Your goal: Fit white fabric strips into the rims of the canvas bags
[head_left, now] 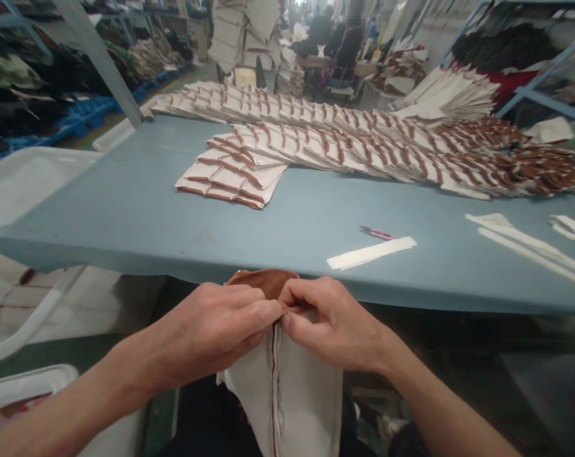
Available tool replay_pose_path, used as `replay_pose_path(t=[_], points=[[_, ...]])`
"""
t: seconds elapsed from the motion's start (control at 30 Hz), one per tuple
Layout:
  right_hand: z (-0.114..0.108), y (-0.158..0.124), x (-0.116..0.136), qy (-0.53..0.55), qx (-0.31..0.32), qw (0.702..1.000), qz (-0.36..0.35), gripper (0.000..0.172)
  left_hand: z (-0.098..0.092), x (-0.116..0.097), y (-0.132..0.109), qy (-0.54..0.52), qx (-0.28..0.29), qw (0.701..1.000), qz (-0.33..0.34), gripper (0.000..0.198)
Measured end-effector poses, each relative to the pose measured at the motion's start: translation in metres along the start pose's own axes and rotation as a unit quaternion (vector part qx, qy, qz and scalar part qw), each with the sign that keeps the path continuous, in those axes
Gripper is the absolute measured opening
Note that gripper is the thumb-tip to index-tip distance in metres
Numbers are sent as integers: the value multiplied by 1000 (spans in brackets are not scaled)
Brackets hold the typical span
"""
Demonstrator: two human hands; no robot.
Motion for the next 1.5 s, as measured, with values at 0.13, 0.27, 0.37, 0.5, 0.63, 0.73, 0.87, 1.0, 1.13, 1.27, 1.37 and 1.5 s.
replay_pose_path(t=[0.13, 0.27, 0.37, 0.5, 0.63, 0.73, 0.87, 1.0, 1.13, 1.27, 1.37, 1.5], points=[[3, 6, -5, 93, 91, 991, 37, 14, 2, 2, -6, 35, -7, 999, 36, 23], [8, 6, -8, 196, 117, 972, 60, 17, -1, 3, -9, 30, -36, 997, 60, 26], [10, 1, -6, 151, 73, 985, 49, 10, 1, 11, -11, -46, -18, 999, -16, 21], [9, -7, 10, -9, -13, 998, -58, 11, 2, 21, -10, -187, 9, 976, -113, 6], [9, -11, 22, -78, -55, 983, -155, 13, -1, 21, -5, -260, 14, 963, -75, 25], [11, -11, 19, -72, -68, 977, -187, 14, 4, 25, -7, -220, 35, 973, -62, 28], [16, -8, 3, 4, -82, 980, -184, 13, 18, 34, -11, -254, -2, 964, -78, 32], [20, -3, -8, 89, -74, 983, -142, 12, 43, 47, -6, -465, -19, 872, -149, 60], [18, -4, 1, 83, -53, 984, -150, 12, 47, 48, 5, -520, 11, 843, -136, 70], [12, -7, 6, 39, -50, 987, -149, 14, 29, 37, 11, -477, 25, 874, -89, 72], [10, -9, 4, 10, -58, 989, -136, 15, 15, 27, 13, -335, 29, 938, -81, 60], [8, -11, 6, -50, -69, 985, -153, 17, 15, 24, 13, -254, 66, 958, -112, 47]])
Point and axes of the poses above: each hand's wrist, its own y-axis towards the middle knuckle, its own z-axis out of the palm, x = y × z, the point moved 5 cm from there along y, towards the middle knuckle, and after that the axes turned 8 degrees about y, right-handed, at the moved point
